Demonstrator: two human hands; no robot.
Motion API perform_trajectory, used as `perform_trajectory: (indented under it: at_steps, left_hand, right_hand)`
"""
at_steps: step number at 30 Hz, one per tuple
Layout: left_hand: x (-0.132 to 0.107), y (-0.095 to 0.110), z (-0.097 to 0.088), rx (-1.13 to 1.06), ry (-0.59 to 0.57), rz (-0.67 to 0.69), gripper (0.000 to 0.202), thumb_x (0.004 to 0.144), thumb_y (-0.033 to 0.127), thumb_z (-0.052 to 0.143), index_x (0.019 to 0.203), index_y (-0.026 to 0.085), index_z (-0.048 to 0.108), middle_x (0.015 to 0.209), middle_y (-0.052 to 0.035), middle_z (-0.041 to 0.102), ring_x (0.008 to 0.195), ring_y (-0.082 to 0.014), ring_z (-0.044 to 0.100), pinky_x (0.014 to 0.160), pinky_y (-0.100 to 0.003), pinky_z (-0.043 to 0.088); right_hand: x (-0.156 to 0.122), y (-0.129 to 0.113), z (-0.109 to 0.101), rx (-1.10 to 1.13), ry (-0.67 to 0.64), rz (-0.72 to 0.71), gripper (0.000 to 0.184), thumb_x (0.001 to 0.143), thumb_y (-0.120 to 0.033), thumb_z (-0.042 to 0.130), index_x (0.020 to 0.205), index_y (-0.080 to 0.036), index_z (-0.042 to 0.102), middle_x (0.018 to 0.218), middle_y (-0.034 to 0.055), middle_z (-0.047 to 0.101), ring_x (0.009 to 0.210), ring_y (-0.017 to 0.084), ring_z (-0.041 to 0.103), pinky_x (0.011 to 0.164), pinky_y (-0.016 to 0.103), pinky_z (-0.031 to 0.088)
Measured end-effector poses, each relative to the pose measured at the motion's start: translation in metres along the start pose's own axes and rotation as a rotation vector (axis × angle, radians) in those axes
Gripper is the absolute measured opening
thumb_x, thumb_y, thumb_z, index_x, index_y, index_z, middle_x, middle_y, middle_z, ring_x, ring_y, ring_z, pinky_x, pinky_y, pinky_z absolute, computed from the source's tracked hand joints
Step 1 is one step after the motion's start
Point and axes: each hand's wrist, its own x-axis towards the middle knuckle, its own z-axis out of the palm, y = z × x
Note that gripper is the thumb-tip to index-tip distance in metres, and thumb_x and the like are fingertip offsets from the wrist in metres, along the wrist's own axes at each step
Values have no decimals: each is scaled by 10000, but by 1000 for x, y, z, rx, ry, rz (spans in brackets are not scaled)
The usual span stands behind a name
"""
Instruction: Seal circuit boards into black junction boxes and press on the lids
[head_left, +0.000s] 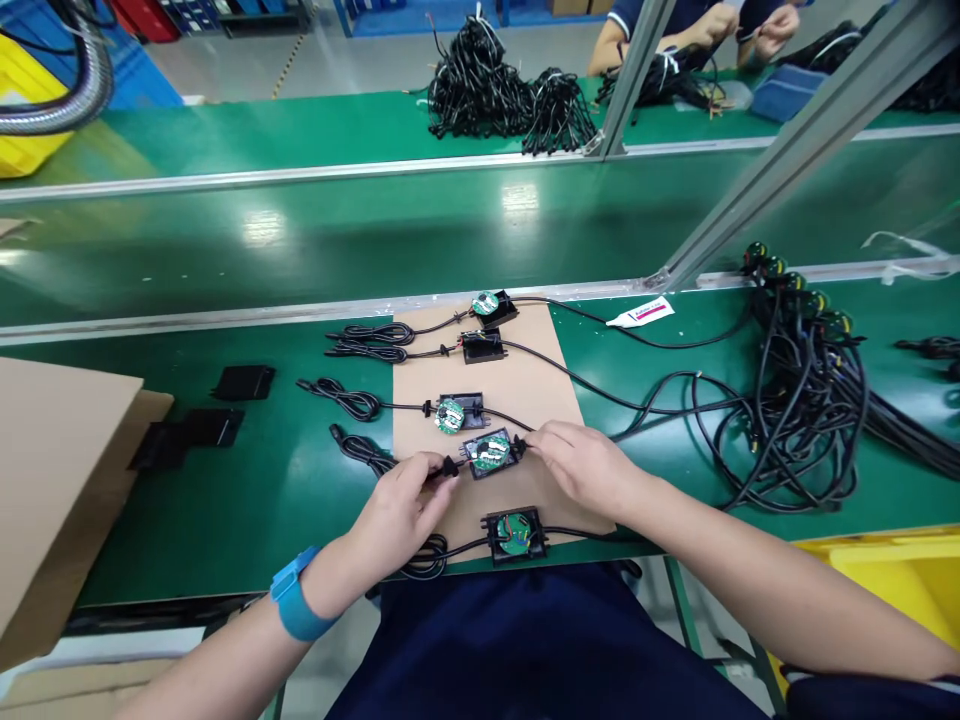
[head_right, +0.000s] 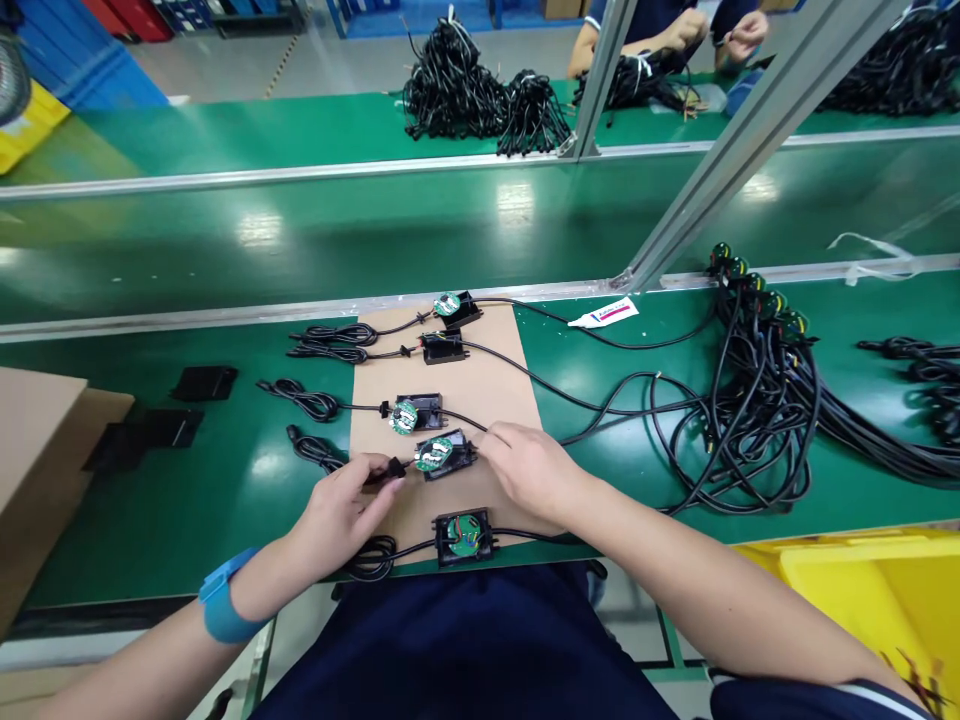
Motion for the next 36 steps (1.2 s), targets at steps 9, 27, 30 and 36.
perform_trajectory:
  at_steps: [9,27,30,36]
  left_hand:
    - [13,19,8,239,-91,-203,242,1019,372,499,954,165,605,739,-52,680,664,-202,666,629,-299,487]
    - [13,37,17,556,-96,0,270,1027,285,481,1221,161,621,924,-82,641,763,-199,652,652,-290,513]
    - [10,36,24,607,-135,66,400,1011,336,524,1384,202,580,977,-107,617,804,-232,649,682,-341,542]
    - [8,36,35,698,-307,19,472,999,244,522,1469,283,533,948,-105,571,757,-236,645,658,-372,554]
  right_hand:
    - [6,-32,-22,-144,-353,107,216,1018,-195,452,975,-140,657,885,83,704,794,203,656,685,314,411]
    - [24,-24,-20,-51,-395,116,278,1019,-218,414,897,-160,658,868,77,738,779,210,677,646,308,330]
    - [28,-25,-20,-44,-406,125,264,1004,-209,436,884,-160,666,851,80,737,763,207,674,642,303,332]
    - [35,-28,-22,-48,-432,146,266,993,-206,447,856,-150,668,815,88,724,737,196,656,644,294,334]
